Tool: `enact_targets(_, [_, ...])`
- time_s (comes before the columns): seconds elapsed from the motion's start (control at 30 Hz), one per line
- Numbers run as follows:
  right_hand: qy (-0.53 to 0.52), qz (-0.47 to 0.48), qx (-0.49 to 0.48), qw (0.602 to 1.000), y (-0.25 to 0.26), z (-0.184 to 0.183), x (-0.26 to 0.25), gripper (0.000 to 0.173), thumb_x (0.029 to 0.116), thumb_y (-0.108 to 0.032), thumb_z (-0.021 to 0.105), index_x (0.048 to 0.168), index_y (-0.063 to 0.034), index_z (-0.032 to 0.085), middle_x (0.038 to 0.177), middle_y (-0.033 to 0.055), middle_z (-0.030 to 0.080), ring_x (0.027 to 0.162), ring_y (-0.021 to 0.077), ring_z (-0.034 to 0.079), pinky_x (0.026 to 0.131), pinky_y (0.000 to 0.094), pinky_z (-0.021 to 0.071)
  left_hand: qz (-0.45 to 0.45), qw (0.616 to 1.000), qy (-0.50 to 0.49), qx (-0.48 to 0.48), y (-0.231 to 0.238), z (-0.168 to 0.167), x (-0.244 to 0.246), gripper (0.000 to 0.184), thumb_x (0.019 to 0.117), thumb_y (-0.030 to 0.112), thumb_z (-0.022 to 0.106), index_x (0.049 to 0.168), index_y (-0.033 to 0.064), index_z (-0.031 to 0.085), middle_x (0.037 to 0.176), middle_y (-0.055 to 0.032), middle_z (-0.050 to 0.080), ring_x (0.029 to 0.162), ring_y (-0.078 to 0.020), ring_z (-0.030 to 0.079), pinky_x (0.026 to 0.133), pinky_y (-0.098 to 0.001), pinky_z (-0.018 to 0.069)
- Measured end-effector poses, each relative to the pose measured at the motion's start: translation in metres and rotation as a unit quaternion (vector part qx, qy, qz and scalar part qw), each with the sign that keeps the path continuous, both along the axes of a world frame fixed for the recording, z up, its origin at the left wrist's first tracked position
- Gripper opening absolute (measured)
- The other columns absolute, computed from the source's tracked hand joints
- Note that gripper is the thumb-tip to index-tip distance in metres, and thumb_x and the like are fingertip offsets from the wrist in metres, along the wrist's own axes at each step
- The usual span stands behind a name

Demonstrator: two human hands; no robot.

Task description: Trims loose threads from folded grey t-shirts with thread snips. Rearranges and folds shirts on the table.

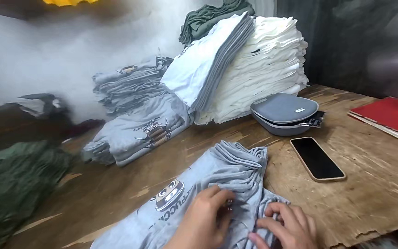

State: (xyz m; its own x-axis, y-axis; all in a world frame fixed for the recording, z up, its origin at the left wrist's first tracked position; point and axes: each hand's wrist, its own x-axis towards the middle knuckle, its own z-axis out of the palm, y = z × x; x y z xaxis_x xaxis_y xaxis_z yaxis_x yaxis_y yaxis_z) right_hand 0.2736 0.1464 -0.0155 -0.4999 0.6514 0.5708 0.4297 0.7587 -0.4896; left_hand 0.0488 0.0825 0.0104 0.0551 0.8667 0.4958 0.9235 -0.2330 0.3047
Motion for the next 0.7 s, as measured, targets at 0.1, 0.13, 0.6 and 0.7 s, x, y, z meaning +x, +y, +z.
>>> enact_targets(0.1, [0.073,0.009,-0.029,0.997,-0.001,-0.007,-0.001,0.012,0.088,-0.029,0.077,0.084,-0.0179,0.083,0.1,0.0107,0.07,0.096,0.0286,0.062,0.085,0.0499,0.0463,-0.034,0.997,0.041,0.057,-0.006,0.007,0.005,0.023,0.0905,0.023,0.073,0.113,0.0214,0.078,0.099,-0.0001,0.074,0.091,-0.0198,0.069,0.079,-0.042,0.0565])
enact_targets(0.13, [0.109,0.008,-0.03,0.994,0.0,-0.01,-0.001,0.013,0.0887,-0.029,0.077,0.084,-0.0188,0.082,0.098,0.0093,0.068,0.095,0.024,0.061,0.086,0.0446,0.0466,-0.039,0.994,0.064,0.078,-0.007,0.009,0.007,0.02,0.0938,0.023,0.07,0.111,0.0224,0.079,0.098,0.0016,0.074,0.089,-0.0189,0.068,0.076,-0.0402,0.0543])
enact_targets(0.6, [0.189,-0.014,0.091,0.978,-0.003,-0.018,-0.005,0.012,0.0922,-0.034,0.075,0.085,-0.0248,0.077,0.094,0.0,0.063,0.098,0.01,0.054,0.092,0.0266,0.0397,-0.04,0.987,0.123,0.099,-0.004,0.016,0.032,0.017,0.0943,0.013,0.063,0.098,0.0218,0.077,0.092,0.0042,0.074,0.083,-0.0195,0.065,0.072,-0.0396,0.0489])
enact_targets(0.7, [0.114,-0.007,0.104,0.988,-0.007,-0.015,-0.001,0.021,0.0874,-0.044,0.071,0.08,-0.0261,0.077,0.098,0.001,0.073,0.104,0.0212,0.058,0.093,0.0424,0.036,-0.052,0.997,0.027,0.041,0.002,0.009,0.021,0.013,0.0906,0.02,0.071,0.102,0.02,0.077,0.095,0.0026,0.074,0.09,-0.0191,0.069,0.078,-0.0421,0.0552])
